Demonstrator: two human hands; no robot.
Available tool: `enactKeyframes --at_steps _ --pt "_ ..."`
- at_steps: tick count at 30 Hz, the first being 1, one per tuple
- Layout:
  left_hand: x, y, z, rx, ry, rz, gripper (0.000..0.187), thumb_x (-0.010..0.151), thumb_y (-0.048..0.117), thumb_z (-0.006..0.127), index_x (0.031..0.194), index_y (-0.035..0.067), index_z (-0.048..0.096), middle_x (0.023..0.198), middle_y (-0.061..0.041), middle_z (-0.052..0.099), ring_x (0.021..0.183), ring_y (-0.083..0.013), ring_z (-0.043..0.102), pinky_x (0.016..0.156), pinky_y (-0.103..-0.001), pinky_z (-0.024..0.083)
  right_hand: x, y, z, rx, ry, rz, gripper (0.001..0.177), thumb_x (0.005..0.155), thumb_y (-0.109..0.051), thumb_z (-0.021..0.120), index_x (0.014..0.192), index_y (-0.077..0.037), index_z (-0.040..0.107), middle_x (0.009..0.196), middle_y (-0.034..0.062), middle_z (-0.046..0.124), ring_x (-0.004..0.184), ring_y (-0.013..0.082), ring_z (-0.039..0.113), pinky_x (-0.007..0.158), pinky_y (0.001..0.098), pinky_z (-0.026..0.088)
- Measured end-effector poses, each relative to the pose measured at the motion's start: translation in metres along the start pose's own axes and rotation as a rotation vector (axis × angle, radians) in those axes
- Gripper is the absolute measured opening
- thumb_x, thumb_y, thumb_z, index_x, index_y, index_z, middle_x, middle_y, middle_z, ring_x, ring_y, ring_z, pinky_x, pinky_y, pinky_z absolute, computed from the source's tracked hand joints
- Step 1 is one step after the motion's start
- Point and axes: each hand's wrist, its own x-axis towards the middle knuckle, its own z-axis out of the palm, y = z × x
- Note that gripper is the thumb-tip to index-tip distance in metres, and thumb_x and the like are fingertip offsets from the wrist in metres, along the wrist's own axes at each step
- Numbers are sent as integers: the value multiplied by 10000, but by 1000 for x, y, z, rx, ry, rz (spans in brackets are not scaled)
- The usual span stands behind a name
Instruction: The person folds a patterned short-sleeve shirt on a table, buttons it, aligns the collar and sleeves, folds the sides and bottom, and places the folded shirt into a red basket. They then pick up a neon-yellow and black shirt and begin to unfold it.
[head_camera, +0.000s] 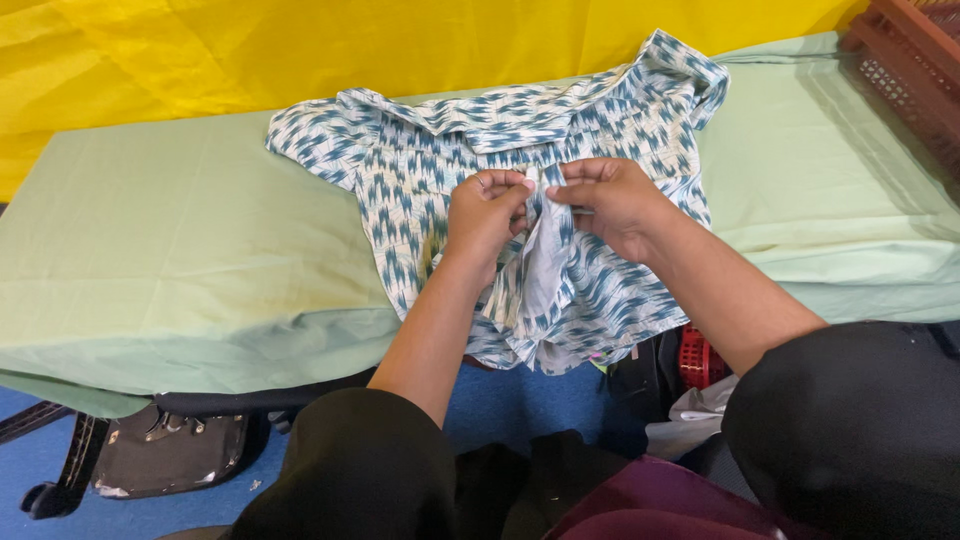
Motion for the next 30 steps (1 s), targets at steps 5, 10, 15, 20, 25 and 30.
enactKeyframes --at_steps 5,10,15,20,25,30 --pt "-7 13 -5 370 263 368 108 870 98 766 931 25 716 810 -51 745 654 -106 676 613 -258 552 9 -4 -20 72 236 -192 177 840 -18 807 876 -100 654 820 -14 672 752 108 654 679 308 527" --pt "-15 27 1 580 195 637 98 882 68 736 952 2 721 809 -65 747 691 -109 706 663 -255 573 9 -12 -20 -89 216 -328 148 868 -54 824 868 -60 676 792 17 702 651 102 611 592 269 488" --pt "-13 33 13 427 8 537 139 851 88 779 949 -2 740 820 -62 768 723 -88 716 690 -234 588 4 -18 -1 -177 86 -318 115 855 -57 793 898 -31 689 852 53 755 733 102 708 614 242 549" --pt "-17 28 15 385 14 392 165 849 116 801 945 -12 756 821 -65 777 721 -84 720 667 -218 572 -6 -15 6 -222 73 -362 140 853 -23 787 945 10 687 870 89 757 744 131 712 612 262 550" --pt "-23 23 21 169 -11 177 163 861 90 773 984 -18 775 824 -83 767 668 -105 641 598 -238 502 -14 -12 1 -255 42 -370 170 859 -16 766 1007 35 700 906 95 763 800 130 737 674 264 590" --pt "-33 20 28 119 69 234 147 838 70 767 955 -18 783 847 -73 793 731 -89 721 674 -216 569 -23 -10 -1 -276 -5 -389 195 875 -7 741 1053 58 698 947 114 759 808 152 735 711 273 608"
